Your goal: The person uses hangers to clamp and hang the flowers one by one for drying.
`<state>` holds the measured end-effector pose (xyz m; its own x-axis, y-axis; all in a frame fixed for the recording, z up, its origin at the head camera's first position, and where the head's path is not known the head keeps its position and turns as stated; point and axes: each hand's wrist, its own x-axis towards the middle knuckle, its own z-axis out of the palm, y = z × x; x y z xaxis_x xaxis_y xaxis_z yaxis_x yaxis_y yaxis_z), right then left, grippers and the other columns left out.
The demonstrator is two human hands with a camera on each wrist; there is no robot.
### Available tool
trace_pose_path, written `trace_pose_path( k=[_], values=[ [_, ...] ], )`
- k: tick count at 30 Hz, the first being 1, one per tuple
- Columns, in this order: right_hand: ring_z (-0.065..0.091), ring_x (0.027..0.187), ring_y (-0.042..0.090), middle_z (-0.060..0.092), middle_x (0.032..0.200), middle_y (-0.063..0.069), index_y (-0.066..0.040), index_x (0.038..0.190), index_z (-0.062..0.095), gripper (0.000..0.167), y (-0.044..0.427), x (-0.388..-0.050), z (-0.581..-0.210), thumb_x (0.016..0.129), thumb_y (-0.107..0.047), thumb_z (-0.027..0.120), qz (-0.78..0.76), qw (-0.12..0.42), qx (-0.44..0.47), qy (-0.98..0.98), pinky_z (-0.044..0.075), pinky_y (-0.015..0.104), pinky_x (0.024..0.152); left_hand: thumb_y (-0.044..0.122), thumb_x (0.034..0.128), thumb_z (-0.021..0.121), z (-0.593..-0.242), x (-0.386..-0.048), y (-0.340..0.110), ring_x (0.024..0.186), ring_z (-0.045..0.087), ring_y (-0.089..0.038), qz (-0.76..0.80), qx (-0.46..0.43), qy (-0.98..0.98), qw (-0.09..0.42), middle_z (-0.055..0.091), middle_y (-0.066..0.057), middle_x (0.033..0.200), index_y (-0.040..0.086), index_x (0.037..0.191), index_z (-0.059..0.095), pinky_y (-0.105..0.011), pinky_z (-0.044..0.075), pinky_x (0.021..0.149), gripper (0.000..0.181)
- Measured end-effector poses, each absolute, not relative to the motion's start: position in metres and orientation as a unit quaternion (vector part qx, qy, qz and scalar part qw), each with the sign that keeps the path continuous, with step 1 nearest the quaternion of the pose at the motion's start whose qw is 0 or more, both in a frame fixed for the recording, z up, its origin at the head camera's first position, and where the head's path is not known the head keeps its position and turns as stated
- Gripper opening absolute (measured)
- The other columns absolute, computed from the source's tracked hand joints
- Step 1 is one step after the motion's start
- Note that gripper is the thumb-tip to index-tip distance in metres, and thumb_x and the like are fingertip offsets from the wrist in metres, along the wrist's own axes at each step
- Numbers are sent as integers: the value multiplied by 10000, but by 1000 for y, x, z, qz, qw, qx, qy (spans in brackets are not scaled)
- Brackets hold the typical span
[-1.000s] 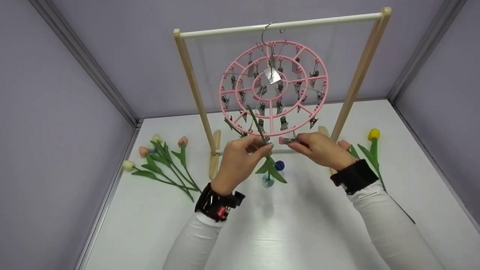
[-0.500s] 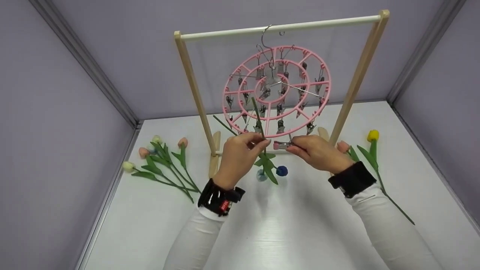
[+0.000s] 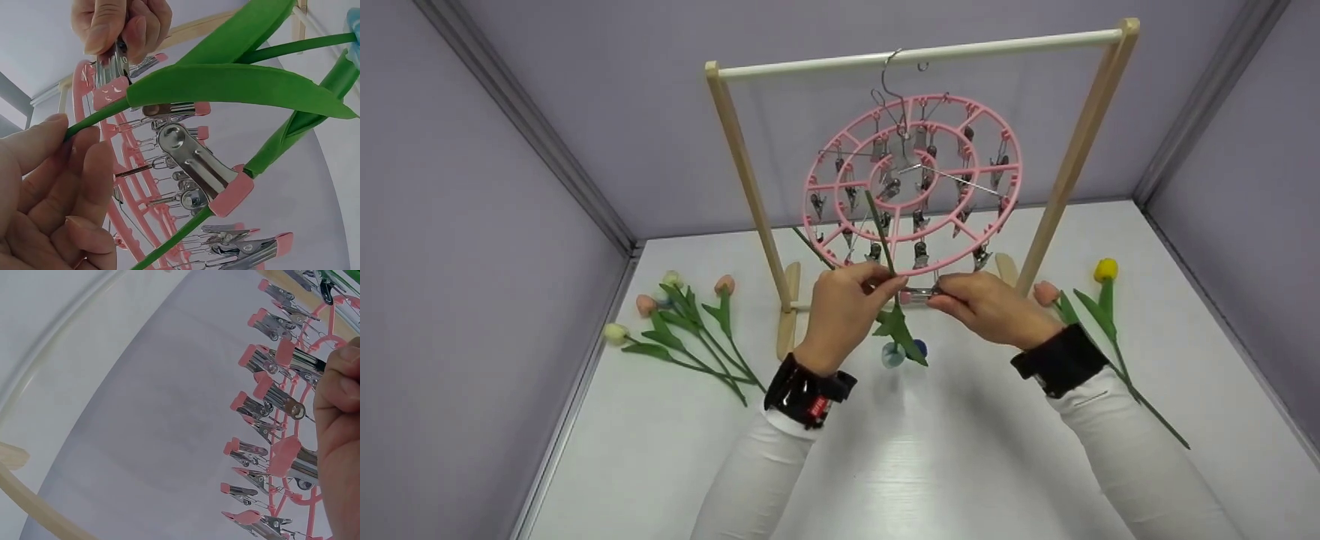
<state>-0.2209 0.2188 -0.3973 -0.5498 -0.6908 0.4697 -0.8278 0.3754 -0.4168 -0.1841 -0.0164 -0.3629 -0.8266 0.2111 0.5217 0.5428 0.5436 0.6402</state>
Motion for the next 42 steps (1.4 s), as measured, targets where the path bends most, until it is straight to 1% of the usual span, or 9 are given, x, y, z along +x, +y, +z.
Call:
trace_pose_path(
  k=[6, 12, 16, 21, 25, 29, 32, 37, 42],
  values=[
    [430, 585, 86, 389, 683, -64, -98, 831, 536, 172, 219, -220, -396, 966, -84, 641, 315, 106, 468, -819, 371, 254, 525, 241, 901, 750, -363, -183, -14, 647, 638, -53, -424, -214, -857, 198, 723, 2, 759, 64, 898, 783, -191, 506, 579, 181],
    [442, 601, 83, 393, 692, -69, -100, 854, 554, 152, 216, -217, -394, 983, -127, 629, 306, 87, 458, -830, 396, 254, 543, 239, 900, 752, -362, -183, -11, 638, 634, -45, -431, -219, -852, 200, 720, 6, 747, 65, 893, 783, -194, 500, 568, 178],
    [426, 592, 81, 369, 684, -88, -113, 845, 547, 174, 216, -216, -393, 990, -167, 627, 306, 70, 443, -840, 380, 259, 538, 238, 897, 757, -363, -184, -10, 626, 628, -41, -427, -224, -852, 204, 717, 7, 736, 66, 881, 780, -196, 488, 556, 174],
    [433, 584, 83, 391, 678, -88, -109, 853, 554, 193, 215, -216, -396, 999, -216, 621, 305, 62, 428, -848, 385, 264, 525, 230, 897, 758, -365, -185, -11, 631, 618, -42, -422, -223, -855, 204, 712, 8, 740, 68, 880, 777, -201, 483, 559, 164],
    [455, 608, 88, 441, 704, -75, -106, 885, 583, 175, 215, -218, -400, 997, -233, 626, 313, 72, 415, -851, 402, 267, 541, 232, 902, 753, -365, -185, -10, 647, 622, -48, -419, -220, -858, 201, 715, 9, 753, 71, 888, 776, -201, 493, 573, 163],
    [478, 669, 107, 488, 774, -42, -88, 980, 637, 138, 217, -219, -404, 966, -220, 673, 321, 103, 406, -850, 422, 277, 571, 235, 903, 752, -367, -186, -9, 658, 639, -52, -416, -222, -858, 202, 725, 2, 771, 68, 897, 776, -197, 506, 584, 168],
    [489, 701, 113, 511, 812, -24, -80, 1046, 657, 161, 218, -219, -406, 953, -208, 689, 326, 120, 399, -849, 439, 277, 586, 232, 903, 752, -369, -187, -9, 657, 645, -54, -413, -221, -860, 204, 727, 0, 767, 69, 895, 781, -199, 506, 584, 165],
    [521, 735, 104, 563, 841, -21, -78, 1106, 680, 192, 220, -219, -409, 959, -202, 678, 346, 118, 382, -849, 491, 266, 624, 238, 907, 748, -372, -188, -9, 656, 642, -51, -414, -210, -864, 197, 724, 6, 762, 73, 893, 786, -205, 504, 585, 169],
    [542, 762, 108, 603, 867, -14, -52, 1132, 698, 209, 222, -220, -413, 958, -165, 677, 364, 118, 374, -845, 498, 264, 650, 241, 906, 747, -374, -188, -9, 641, 625, -33, -426, -194, -865, 182, 714, 35, 749, 83, 899, 785, -210, 494, 574, 163]
  ],
)
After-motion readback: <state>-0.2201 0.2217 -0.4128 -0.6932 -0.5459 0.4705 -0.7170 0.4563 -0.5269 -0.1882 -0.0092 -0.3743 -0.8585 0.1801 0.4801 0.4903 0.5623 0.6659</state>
